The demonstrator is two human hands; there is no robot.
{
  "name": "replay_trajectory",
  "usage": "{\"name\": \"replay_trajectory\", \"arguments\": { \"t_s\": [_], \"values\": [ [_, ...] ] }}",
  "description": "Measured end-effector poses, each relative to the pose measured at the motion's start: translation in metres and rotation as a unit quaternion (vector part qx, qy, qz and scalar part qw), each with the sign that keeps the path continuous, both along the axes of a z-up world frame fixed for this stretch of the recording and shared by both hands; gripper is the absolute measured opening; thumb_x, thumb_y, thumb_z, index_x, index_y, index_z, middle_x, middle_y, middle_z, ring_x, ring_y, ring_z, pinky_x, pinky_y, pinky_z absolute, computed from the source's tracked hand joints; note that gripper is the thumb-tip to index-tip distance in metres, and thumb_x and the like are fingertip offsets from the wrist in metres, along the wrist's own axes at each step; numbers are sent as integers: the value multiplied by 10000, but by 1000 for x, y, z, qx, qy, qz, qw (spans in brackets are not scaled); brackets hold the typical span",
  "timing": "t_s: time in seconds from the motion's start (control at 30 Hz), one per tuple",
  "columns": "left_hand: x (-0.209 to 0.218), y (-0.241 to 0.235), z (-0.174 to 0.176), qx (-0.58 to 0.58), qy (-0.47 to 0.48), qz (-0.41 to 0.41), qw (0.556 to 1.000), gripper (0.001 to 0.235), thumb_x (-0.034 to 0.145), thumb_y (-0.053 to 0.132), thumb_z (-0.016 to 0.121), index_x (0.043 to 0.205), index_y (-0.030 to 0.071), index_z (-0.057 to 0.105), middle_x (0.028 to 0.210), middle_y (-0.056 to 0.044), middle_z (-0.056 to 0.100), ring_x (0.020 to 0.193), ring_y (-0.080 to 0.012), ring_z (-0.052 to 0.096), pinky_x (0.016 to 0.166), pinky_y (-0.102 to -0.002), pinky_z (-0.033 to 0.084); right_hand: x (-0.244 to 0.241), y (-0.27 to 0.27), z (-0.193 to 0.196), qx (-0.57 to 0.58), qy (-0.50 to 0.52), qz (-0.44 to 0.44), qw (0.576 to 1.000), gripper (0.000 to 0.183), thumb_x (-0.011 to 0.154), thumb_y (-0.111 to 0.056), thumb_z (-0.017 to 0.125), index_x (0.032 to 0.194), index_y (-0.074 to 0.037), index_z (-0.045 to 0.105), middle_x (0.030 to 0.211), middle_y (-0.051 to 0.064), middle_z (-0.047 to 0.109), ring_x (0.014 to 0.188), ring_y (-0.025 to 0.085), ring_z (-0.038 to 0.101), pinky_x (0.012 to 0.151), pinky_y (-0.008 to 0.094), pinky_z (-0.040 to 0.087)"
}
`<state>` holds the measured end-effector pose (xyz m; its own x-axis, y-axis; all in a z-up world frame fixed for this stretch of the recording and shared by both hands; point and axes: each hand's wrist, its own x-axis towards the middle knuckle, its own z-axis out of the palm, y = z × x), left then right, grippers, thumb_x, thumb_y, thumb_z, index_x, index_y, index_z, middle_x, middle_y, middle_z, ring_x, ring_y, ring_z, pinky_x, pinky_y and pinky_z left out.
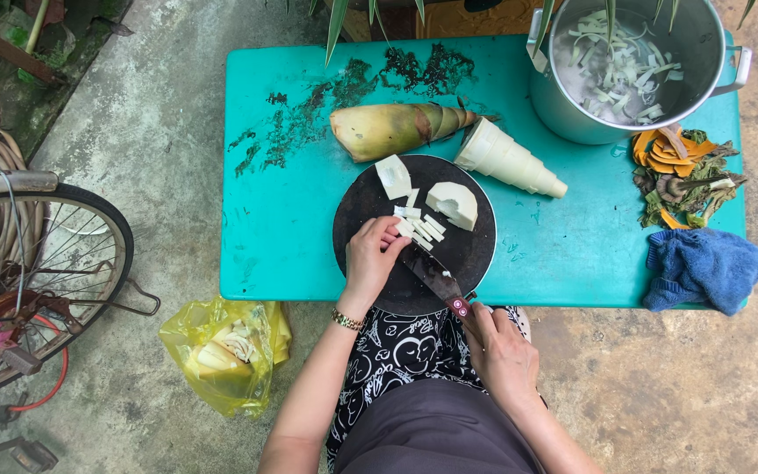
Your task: The person slices a bamboo shoot into thin strips using a knife on a round cutting board. The person periodically gathers the cut pieces and transfers them into a metal pot filled with water. The task is performed outdoors on a teal table.
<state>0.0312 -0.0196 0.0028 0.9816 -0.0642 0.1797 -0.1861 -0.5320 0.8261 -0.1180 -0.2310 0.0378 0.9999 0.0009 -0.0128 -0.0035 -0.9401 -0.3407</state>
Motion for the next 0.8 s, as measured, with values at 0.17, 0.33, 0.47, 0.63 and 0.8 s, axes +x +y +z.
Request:
{"name": "replay_trajectory", "arguments": {
  "t_s": [0.17,0.33,0.47,0.63,0.8],
  "values": [
    [29,6,5,-29,-7,10,1000,280,900,108,779,1155,50,680,1021,-72,742,869,-162,774,726,-282,634,-13,-7,6,148,94,6,984,407,867,-278,708,1215,-106,586,938,129,712,725,333,731,609,454,575],
    [70,15,30,86,-33,11,996,572,795,192,859,1299,44,635,1297,-128,643,1132,-270,655,888,-393,555,-12,2,-3,267,215,20,939,346,926,-294,663,1185,-82,577,763,172,734,724,360,741,652,465,549],
    [93,7,23,150,-58,-57,985,881,602,220,943,1371,9,569,1326,-162,588,1206,-358,567,972,-455,470,3,14,-23,286,208,37,935,337,941,-294,659,1182,-70,581,755,206,717,729,379,737,656,468,540],
    [104,12,-3,133,-5,-42,990,711,670,187,923,1305,73,624,1223,-109,637,1161,-317,632,970,-416,527,8,7,-33,281,189,4,941,344,947,-291,636,1208,-77,575,794,217,729,752,398,735,654,479,534],
    [100,25,-12,65,16,-53,996,517,710,83,908,1145,80,629,1152,-102,651,1074,-268,707,927,-378,569,6,3,-34,297,152,-11,943,372,962,-292,618,1241,-54,558,826,234,722,766,413,722,637,480,526]
  ]
}}
